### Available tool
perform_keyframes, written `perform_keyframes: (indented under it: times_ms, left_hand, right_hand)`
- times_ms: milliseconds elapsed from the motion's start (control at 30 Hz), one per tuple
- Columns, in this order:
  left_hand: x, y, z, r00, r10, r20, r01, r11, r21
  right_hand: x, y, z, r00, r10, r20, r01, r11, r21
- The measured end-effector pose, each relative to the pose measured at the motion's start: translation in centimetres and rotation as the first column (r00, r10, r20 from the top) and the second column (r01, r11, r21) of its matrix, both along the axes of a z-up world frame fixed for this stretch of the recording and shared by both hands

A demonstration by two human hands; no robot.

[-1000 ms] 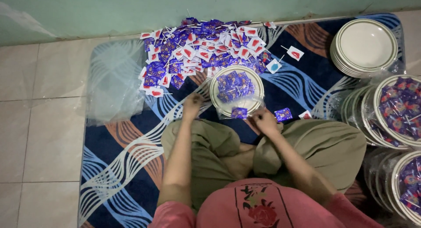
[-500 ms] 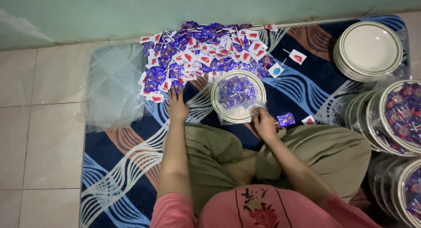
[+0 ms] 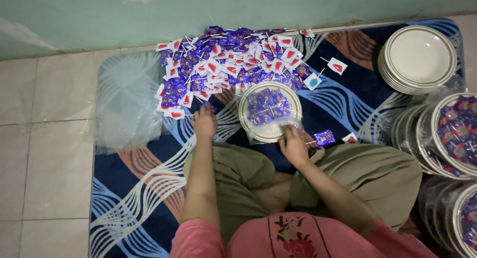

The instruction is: The person places small packets onto a paper plate and then slides the plate into a plastic bag.

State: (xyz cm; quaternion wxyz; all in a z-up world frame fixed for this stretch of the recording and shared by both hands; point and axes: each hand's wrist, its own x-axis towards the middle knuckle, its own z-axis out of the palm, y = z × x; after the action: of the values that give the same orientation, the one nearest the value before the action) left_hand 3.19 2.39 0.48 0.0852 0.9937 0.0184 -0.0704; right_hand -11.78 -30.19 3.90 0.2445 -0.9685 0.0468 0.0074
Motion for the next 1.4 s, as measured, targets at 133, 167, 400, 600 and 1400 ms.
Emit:
perform_keyframes:
  times_ms: [133,167,400,600,1400]
  left_hand:
    - [-0.4,-0.2,-2.5,0.990,-0.095,0.104,0.085,0.991,0.102]
    - [-0.6,-0.4,-2.6,0.989,-0.116,0.090,0.104,0.986,0.130]
    - [-1.2,-0.9,0.2,0.988,0.103,-0.113,-0.110,0.992,-0.059]
    - [-0.3,1.0,-6.2,0.905,0.343,-0.250,-0.403,0.881,-0.248]
    - [-7.4,-7.3,9.8,0.898,-0.369,-0.241,-0.159,0.238,-0.958]
  right_hand:
    - [0.3,0.8,3.3,0.997,0.057,-0.042,-0.052,0.992,0.119]
    - [0.5,0.6,2.4,0.996,0.069,-0.061,-0.061,0.990,0.124]
    - [-0.2,-0.7,0.0,0.999,0.043,-0.002,-0.040,0.959,0.279]
    - [-1.1,-1.8,0.4,0.995,-0.041,0.090,0.006,0.934,0.356]
    - [0.3,1.5,7.3,0.998,0.056,-0.020,-0.032,0.783,0.621]
